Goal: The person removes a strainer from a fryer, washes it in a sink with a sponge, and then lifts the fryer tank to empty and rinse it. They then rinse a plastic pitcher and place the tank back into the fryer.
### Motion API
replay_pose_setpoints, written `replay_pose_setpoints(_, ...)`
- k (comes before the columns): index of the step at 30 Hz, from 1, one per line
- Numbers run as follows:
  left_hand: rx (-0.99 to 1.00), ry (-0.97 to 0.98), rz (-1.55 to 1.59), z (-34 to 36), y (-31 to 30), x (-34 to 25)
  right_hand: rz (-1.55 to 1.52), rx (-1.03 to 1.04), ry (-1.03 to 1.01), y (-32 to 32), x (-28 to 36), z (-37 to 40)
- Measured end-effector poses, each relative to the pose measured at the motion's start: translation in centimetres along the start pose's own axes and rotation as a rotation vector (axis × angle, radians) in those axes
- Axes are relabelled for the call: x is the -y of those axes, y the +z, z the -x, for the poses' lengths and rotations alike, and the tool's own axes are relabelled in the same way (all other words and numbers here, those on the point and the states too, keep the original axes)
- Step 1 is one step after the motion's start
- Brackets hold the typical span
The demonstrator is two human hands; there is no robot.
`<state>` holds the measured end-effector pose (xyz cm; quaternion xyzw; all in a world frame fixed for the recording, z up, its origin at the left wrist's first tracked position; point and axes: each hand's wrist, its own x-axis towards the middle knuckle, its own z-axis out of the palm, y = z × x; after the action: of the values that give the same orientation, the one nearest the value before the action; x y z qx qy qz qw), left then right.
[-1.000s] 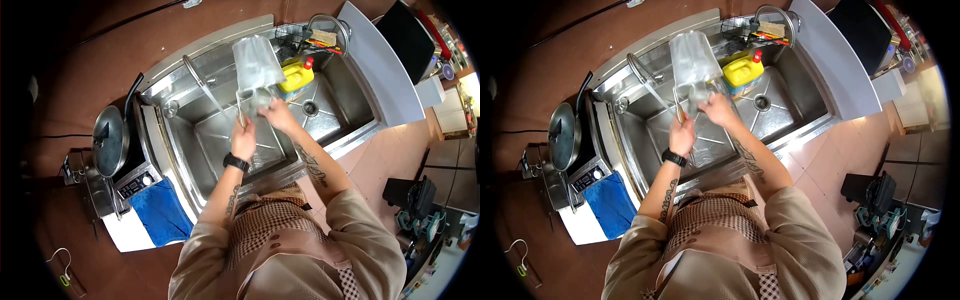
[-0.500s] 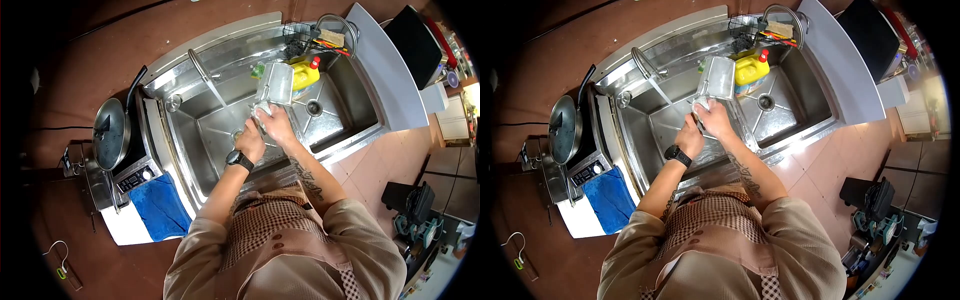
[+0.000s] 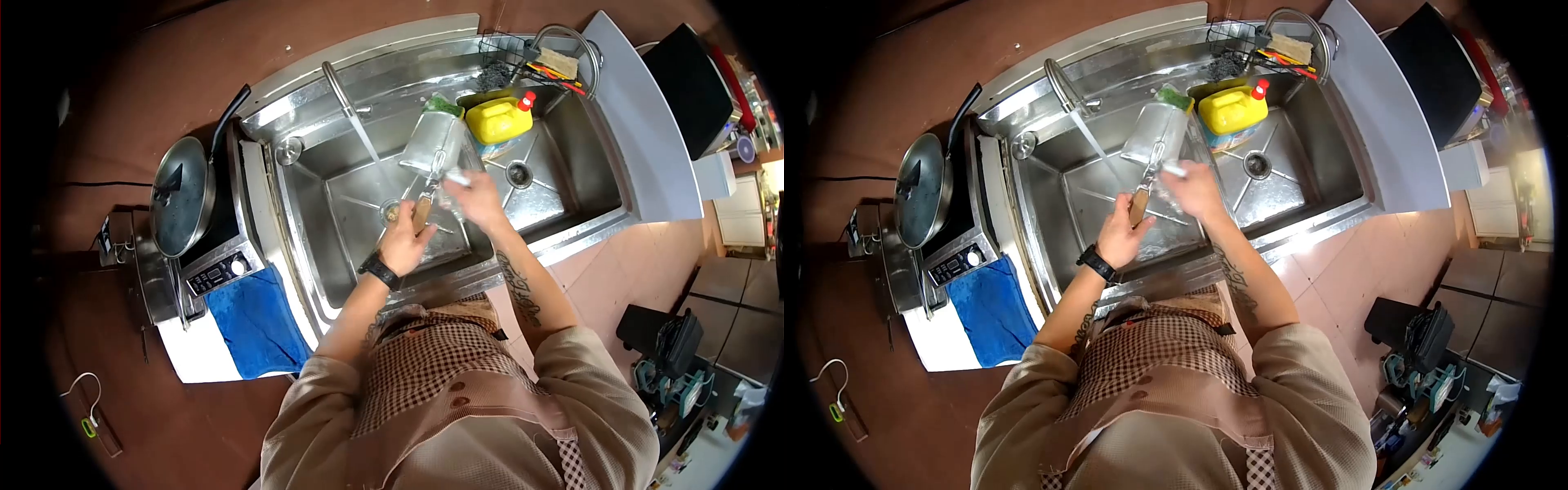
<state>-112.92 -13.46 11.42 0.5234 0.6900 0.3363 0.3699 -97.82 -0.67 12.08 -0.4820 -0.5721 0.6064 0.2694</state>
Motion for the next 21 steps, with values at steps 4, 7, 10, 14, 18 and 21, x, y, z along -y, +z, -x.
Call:
replay_pose_setpoints(4,-0.078,0.024,-0.075,0.2,0.1,0.4,-0.261,-0.098,-0.187,-1.6,0.1,0.2)
replay_pose_setpoints(7,-0.061,0.062,-0.185,0.5,0.5,-0.6,0.699,-0.057,-0.891,0.1,1.1,-0.3)
replay_pose_setpoints(10,-0.058,0.056,-0.174,0.0,0.5,-0.7,0.822,0.054,-0.801,1.6,1.3,0.0)
replay_pose_setpoints(14,-0.082,0.074,-0.107,0.2,0.6,0.7,0.424,-0.103,-0.586,0.9,0.9,0.5)
replay_pose_setpoints(18,0.062,-0.176,0.081,1.8,-1.0,0.3,0.463,-0.239,-0.067,-2.6,4.2,-0.3)
replay_pose_setpoints(21,0.01,0.055,-0.145,2.3,0.1,1.4,0.56,-0.034,-0.79,-2.1,1.8,-3.3)
